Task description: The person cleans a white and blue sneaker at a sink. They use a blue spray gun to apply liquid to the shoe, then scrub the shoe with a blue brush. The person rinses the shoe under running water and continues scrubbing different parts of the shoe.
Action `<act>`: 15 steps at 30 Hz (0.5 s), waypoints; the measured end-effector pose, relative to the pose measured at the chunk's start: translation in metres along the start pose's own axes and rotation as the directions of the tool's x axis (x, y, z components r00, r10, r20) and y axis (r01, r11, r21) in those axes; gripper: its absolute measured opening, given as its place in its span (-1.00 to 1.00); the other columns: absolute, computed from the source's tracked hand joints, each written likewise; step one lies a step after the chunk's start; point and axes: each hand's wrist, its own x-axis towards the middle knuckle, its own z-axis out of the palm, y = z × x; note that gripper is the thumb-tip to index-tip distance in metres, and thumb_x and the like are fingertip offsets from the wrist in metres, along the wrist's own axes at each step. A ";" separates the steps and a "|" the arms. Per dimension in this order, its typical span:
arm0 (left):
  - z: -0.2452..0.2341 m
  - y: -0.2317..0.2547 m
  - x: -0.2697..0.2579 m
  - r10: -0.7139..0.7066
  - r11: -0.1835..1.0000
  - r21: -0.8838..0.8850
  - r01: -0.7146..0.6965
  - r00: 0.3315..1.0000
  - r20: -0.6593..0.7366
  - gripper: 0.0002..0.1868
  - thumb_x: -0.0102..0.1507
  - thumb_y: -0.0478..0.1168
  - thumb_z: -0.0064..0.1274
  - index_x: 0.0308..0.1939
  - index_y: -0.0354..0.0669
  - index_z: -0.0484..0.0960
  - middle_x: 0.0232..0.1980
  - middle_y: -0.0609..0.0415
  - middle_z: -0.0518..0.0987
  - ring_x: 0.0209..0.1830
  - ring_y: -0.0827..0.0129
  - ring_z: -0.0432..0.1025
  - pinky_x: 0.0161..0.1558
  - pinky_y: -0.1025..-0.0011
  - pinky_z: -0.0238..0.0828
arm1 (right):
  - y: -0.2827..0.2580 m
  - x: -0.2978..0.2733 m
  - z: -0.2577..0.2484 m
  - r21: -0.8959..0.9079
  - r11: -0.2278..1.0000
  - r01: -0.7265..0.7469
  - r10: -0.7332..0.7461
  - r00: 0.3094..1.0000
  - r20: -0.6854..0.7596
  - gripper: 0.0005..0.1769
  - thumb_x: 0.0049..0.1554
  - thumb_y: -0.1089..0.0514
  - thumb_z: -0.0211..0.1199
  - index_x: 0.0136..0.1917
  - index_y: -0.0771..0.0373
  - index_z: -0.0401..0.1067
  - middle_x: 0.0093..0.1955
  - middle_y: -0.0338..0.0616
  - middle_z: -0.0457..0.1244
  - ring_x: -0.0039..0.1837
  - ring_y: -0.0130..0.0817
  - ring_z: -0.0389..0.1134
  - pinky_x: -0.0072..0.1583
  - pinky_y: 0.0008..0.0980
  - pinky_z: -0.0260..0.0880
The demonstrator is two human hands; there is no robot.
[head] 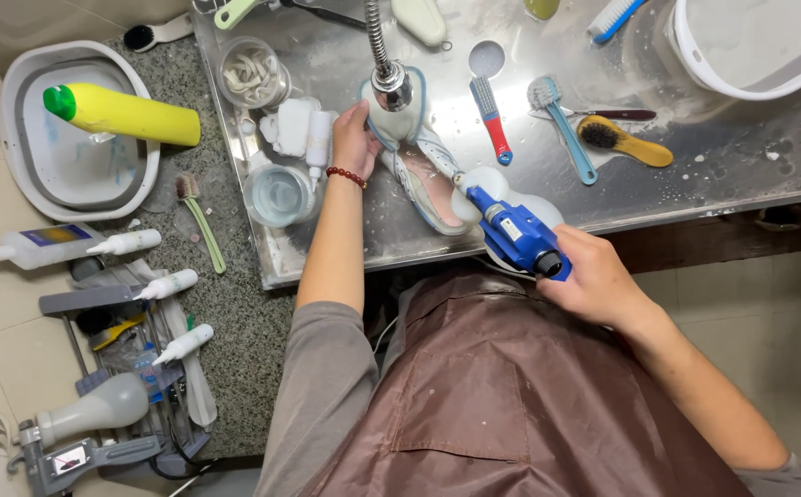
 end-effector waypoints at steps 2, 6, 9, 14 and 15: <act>-0.002 -0.001 0.000 -0.002 1.000 -0.027 0.002 1.000 -0.002 -0.62 0.45 -0.12 -0.17 0.14 -0.39 0.53 -0.03 -0.09 0.65 -0.22 0.23 0.62 -0.20 0.29 0.63 | 0.005 -0.001 0.000 -0.034 0.998 -0.060 0.062 0.997 0.051 -0.54 -0.22 0.20 0.39 -0.05 0.39 0.36 -0.17 0.11 0.24 -0.15 0.07 0.32 -0.08 -0.16 0.35; -0.015 -0.011 0.010 0.013 0.997 -0.075 -0.011 1.000 0.027 -0.64 0.46 -0.13 -0.13 0.11 -0.40 0.52 -0.07 -0.11 0.63 -0.24 0.22 0.59 -0.22 0.25 0.60 | -0.005 0.003 -0.003 -0.004 0.999 0.048 -0.047 0.995 0.083 -0.60 -0.21 0.22 0.35 -0.09 0.36 0.37 -0.16 0.08 0.25 -0.13 0.06 0.32 -0.08 -0.18 0.34; -0.011 -0.009 0.006 0.009 0.996 -0.091 -0.007 1.000 0.022 -0.65 0.44 -0.14 -0.12 0.10 -0.40 0.53 -0.10 -0.09 0.63 -0.24 0.22 0.60 -0.22 0.25 0.60 | 0.003 0.003 0.005 -0.059 0.998 -0.022 0.025 0.998 0.055 -0.60 -0.21 0.22 0.37 -0.12 0.39 0.32 -0.19 0.10 0.21 -0.14 0.08 0.30 -0.08 -0.16 0.33; -0.013 -0.009 0.007 0.007 0.989 -0.146 -0.002 0.999 0.036 -0.67 0.43 -0.14 -0.09 0.10 -0.38 0.52 -0.09 -0.09 0.64 -0.23 0.22 0.60 -0.17 0.24 0.62 | -0.017 0.011 0.000 -0.037 0.999 0.039 -0.036 0.994 0.099 -0.59 -0.23 0.21 0.38 -0.11 0.38 0.34 -0.18 0.09 0.22 -0.15 0.08 0.30 -0.10 -0.16 0.32; -0.013 -0.009 0.007 -0.004 0.987 -0.161 0.010 0.999 0.037 -0.67 0.43 -0.14 -0.08 0.09 -0.37 0.52 -0.09 -0.09 0.64 -0.22 0.22 0.60 -0.16 0.24 0.62 | -0.018 0.011 0.001 -0.036 0.997 0.072 -0.069 0.994 0.083 -0.59 -0.22 0.21 0.38 -0.11 0.38 0.34 -0.17 0.09 0.22 -0.14 0.08 0.29 -0.10 -0.16 0.32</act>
